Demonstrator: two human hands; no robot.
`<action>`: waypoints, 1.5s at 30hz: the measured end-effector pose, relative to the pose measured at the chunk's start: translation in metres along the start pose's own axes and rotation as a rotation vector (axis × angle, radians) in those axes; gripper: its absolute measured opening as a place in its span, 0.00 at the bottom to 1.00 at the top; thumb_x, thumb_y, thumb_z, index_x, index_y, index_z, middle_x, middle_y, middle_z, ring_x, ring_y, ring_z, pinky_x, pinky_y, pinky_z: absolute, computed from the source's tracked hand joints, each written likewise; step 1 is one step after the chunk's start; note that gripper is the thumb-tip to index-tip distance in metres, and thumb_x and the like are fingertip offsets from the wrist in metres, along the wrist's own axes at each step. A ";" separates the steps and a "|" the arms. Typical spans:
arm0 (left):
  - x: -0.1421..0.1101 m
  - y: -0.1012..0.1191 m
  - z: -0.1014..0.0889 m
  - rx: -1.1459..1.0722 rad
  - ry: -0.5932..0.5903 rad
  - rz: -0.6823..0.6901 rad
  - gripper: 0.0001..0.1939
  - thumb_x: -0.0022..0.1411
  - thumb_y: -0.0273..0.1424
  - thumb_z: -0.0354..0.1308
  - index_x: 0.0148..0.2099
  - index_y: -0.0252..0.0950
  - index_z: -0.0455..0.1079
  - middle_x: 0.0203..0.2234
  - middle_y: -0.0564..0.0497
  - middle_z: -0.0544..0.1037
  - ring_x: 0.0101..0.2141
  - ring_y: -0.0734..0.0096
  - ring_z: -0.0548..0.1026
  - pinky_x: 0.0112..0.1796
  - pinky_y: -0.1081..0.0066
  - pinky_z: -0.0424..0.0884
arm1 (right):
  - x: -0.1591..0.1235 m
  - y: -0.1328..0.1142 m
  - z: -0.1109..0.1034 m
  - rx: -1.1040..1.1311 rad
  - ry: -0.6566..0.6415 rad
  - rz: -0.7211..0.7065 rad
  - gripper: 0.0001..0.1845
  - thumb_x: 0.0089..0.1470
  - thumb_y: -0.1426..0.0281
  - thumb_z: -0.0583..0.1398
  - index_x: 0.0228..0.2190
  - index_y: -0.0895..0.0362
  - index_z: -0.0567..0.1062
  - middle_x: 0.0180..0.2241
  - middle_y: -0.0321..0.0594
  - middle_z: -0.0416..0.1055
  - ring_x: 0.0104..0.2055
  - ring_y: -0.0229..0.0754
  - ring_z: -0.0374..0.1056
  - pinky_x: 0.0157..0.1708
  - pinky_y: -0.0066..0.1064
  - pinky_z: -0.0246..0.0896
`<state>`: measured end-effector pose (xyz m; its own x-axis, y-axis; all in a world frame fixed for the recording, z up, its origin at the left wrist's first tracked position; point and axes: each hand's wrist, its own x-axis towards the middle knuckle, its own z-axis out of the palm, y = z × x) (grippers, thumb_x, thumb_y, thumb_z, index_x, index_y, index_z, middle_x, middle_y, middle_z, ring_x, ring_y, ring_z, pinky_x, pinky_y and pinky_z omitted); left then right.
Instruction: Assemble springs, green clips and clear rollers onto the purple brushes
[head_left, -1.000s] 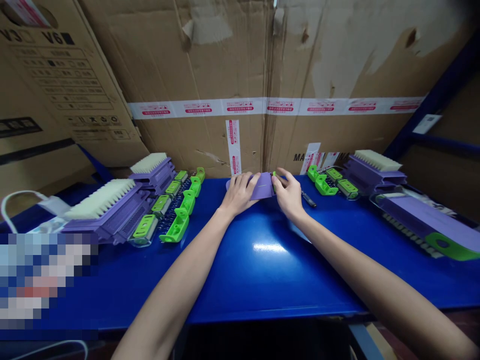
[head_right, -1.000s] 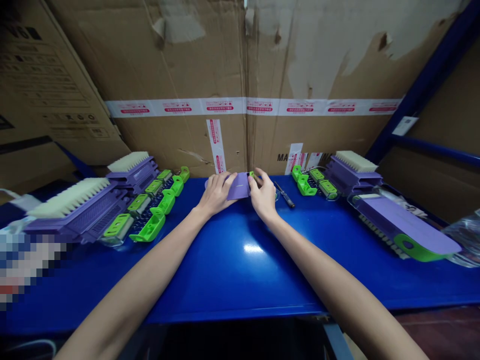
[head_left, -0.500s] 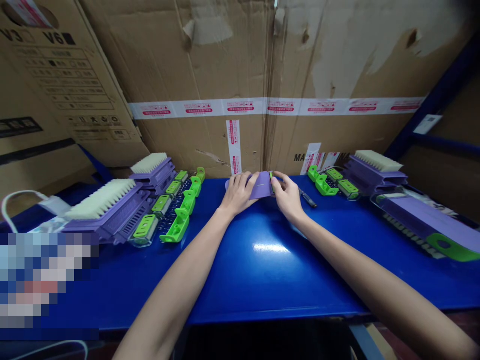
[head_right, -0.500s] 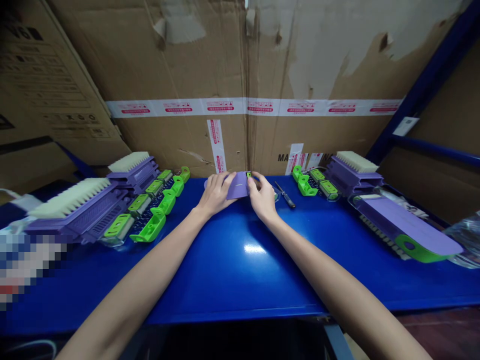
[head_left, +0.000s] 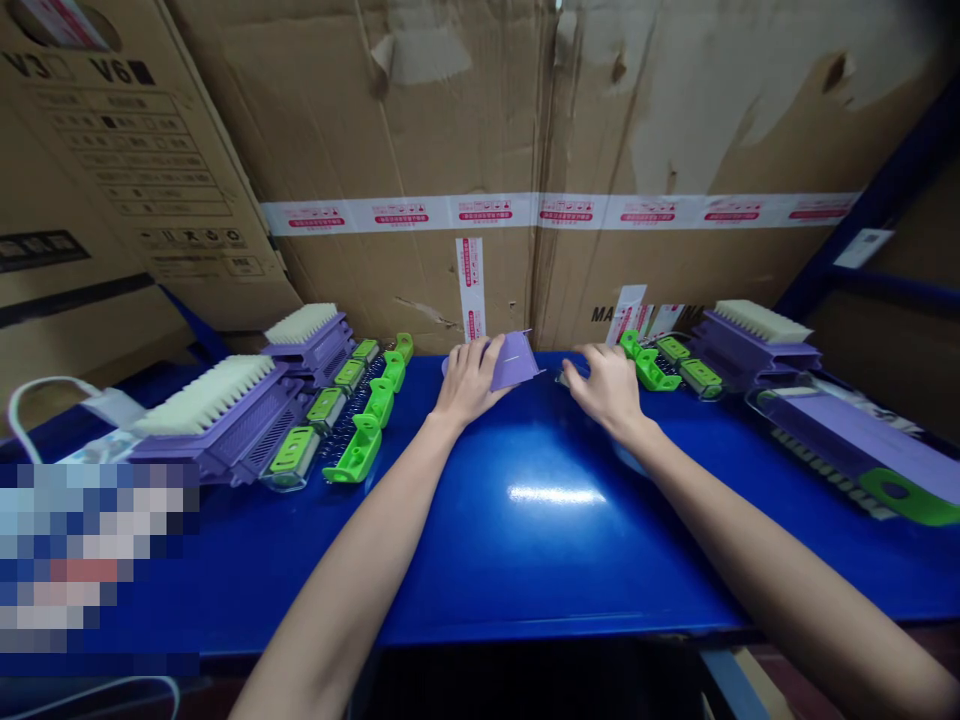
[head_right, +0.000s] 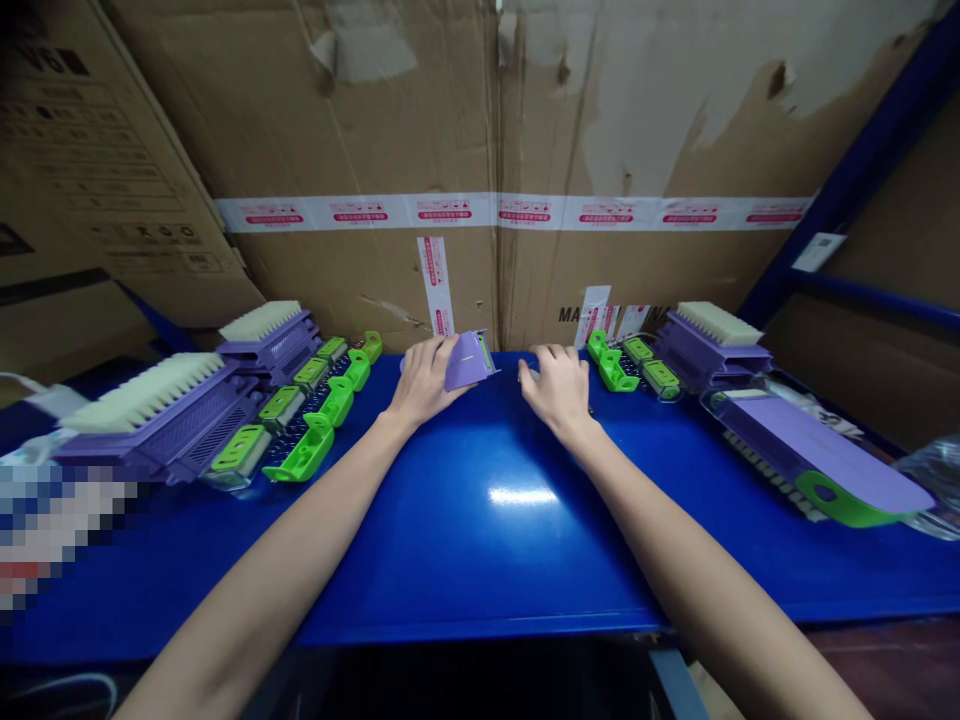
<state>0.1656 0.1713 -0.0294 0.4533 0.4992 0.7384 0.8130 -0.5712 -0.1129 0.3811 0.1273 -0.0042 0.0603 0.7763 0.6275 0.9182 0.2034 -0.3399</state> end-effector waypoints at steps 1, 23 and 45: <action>0.000 -0.001 0.000 0.004 0.004 -0.014 0.38 0.59 0.46 0.56 0.63 0.31 0.52 0.52 0.33 0.66 0.52 0.49 0.65 0.50 0.56 0.60 | -0.001 0.003 -0.002 -0.113 -0.077 0.008 0.16 0.54 0.61 0.56 0.39 0.58 0.75 0.41 0.53 0.73 0.47 0.56 0.65 0.46 0.49 0.58; -0.001 0.000 0.000 -0.032 0.064 0.046 0.37 0.58 0.42 0.57 0.63 0.31 0.49 0.51 0.34 0.67 0.50 0.50 0.66 0.49 0.55 0.62 | -0.002 0.009 0.004 -0.074 -0.248 0.052 0.30 0.49 0.67 0.57 0.55 0.57 0.64 0.45 0.49 0.71 0.45 0.51 0.68 0.42 0.37 0.62; -0.001 -0.005 0.005 -0.114 0.136 0.003 0.42 0.55 0.45 0.60 0.63 0.34 0.46 0.51 0.35 0.67 0.52 0.49 0.66 0.51 0.51 0.63 | 0.000 0.008 0.005 0.267 -0.256 0.297 0.32 0.43 0.66 0.58 0.53 0.55 0.66 0.37 0.43 0.71 0.41 0.49 0.68 0.44 0.41 0.63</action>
<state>0.1630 0.1772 -0.0331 0.3961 0.4088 0.8222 0.7613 -0.6468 -0.0451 0.3862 0.1326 -0.0105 0.1754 0.9394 0.2944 0.7413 0.0708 -0.6674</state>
